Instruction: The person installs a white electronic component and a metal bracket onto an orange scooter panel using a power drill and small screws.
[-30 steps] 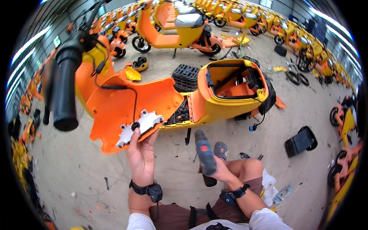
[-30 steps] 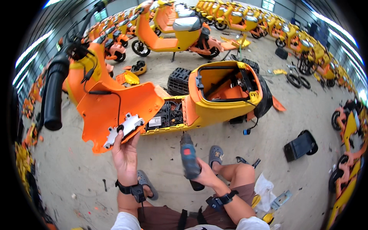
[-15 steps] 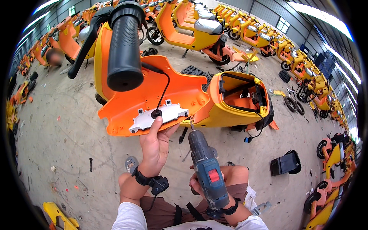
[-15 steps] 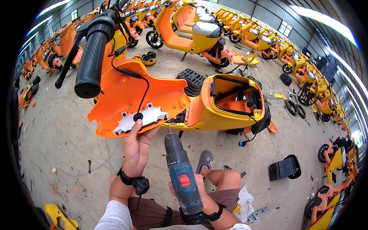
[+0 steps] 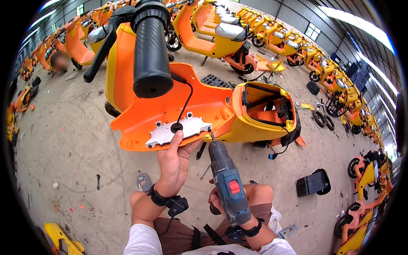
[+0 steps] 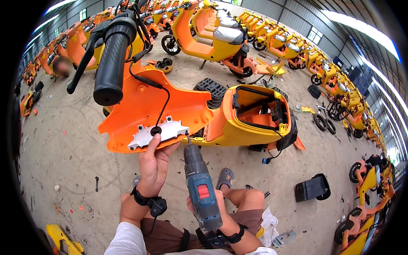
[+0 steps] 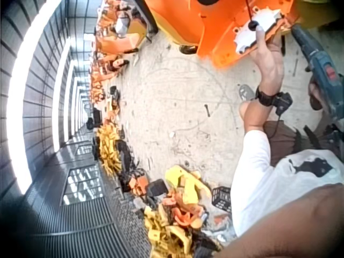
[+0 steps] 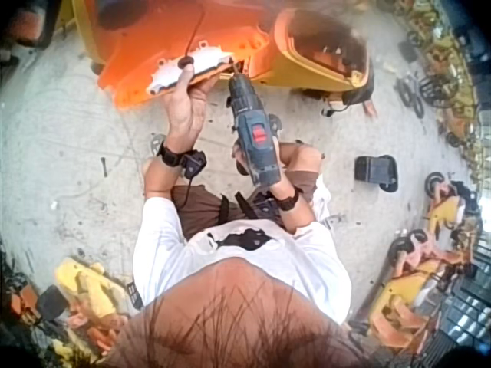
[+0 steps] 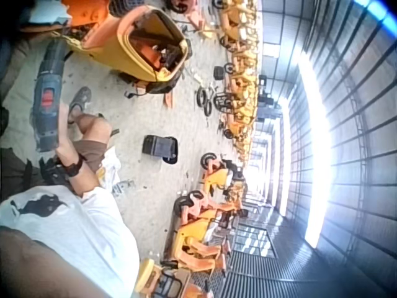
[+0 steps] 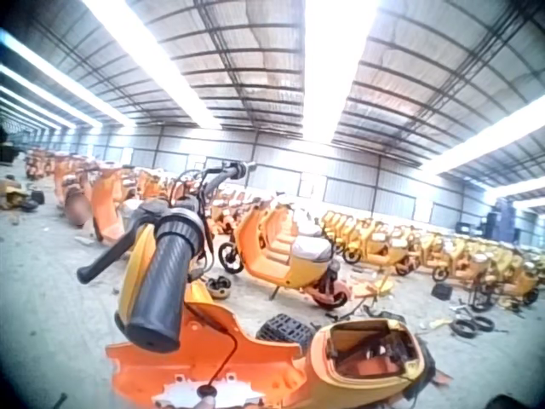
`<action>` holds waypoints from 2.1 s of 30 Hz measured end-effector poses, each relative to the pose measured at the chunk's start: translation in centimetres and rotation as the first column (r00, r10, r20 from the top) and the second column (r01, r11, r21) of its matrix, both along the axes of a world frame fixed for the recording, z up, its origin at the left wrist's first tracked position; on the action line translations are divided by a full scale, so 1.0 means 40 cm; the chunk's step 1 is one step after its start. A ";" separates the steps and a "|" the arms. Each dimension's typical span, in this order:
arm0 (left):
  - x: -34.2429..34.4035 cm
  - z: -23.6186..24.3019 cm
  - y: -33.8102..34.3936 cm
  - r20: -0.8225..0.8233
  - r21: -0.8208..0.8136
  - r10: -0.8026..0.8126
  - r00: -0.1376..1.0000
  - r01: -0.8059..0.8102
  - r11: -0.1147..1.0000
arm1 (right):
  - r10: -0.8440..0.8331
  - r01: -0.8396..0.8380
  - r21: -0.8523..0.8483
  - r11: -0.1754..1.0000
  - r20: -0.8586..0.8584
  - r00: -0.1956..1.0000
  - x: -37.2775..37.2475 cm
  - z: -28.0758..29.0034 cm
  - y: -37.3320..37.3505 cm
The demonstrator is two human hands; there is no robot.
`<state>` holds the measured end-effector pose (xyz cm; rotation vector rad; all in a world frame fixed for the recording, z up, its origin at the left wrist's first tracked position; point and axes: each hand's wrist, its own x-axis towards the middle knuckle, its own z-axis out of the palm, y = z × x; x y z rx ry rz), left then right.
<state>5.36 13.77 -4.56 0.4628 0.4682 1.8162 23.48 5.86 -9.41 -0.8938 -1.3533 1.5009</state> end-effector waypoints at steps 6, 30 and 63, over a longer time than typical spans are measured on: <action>-0.002 -0.003 -0.001 -0.004 -0.007 -0.004 1.000 0.004 1.000 | -0.009 0.006 0.072 0.997 0.046 0.999 -0.002 -0.012 -0.002; 0.000 0.002 -0.003 -0.010 -0.014 0.024 1.000 -0.024 1.000 | -0.220 0.087 0.359 0.929 0.350 0.911 -0.008 0.000 0.011; -0.011 0.006 -0.005 -0.109 -0.039 0.043 0.993 -0.047 0.998 | -0.003 -0.037 0.110 0.993 0.343 0.939 0.042 0.139 0.028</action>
